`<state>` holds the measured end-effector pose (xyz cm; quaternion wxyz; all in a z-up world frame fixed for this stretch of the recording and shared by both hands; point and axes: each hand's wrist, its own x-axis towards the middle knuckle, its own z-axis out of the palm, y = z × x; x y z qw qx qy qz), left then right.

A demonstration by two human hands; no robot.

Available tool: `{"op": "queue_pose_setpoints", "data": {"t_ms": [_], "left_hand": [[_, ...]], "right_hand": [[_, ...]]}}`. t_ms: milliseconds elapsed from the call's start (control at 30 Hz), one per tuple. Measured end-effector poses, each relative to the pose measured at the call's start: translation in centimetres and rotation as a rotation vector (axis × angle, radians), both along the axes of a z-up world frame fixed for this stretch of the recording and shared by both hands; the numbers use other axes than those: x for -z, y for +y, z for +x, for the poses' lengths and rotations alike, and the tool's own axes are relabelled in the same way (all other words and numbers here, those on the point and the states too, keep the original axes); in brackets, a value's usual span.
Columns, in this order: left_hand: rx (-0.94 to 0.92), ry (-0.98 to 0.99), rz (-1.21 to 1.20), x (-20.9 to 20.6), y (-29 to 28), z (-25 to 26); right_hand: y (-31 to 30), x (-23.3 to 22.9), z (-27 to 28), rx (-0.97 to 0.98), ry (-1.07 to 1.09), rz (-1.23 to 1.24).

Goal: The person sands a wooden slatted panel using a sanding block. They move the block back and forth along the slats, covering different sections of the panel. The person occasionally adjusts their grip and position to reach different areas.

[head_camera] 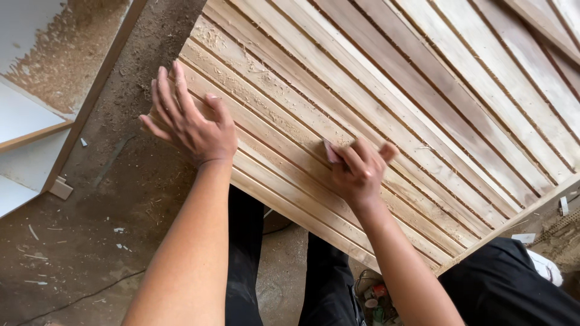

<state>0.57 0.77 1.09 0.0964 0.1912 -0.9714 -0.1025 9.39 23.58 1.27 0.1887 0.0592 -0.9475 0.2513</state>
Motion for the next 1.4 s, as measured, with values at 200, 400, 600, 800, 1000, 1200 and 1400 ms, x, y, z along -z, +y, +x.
{"op": "queue_pose_setpoints", "data": {"t_ms": [200,400,600,800,1000,1200,1400], "left_hand": [[-0.010,-0.005,-0.023,0.9,-0.1,-0.3],[0.000,0.010,-0.020,1.1,-0.3,0.1],[0.103,0.018,0.010,0.5,0.1,1.3],[0.299,-0.009,0.170,-1.7,9.2,8.3],[0.402,0.050,-0.023,0.3,12.2,9.6],[0.417,0.047,-0.105,0.4,12.1,10.2],[0.396,0.082,-0.097,0.0,12.6,9.7]], "right_hand": [[1.3,-0.2,1.9,0.098,-0.023,-0.046],[-0.9,0.5,-0.4,0.064,0.027,-0.033],[4.5,-0.1,6.1,0.112,-0.037,0.014],[0.9,0.5,1.3,0.083,0.027,-0.178],[6.1,-1.3,5.9,0.090,-0.112,-0.041],[1.7,0.9,2.6,0.112,-0.034,-0.213],[6.2,-1.5,6.5,0.095,-0.060,-0.127]]}}
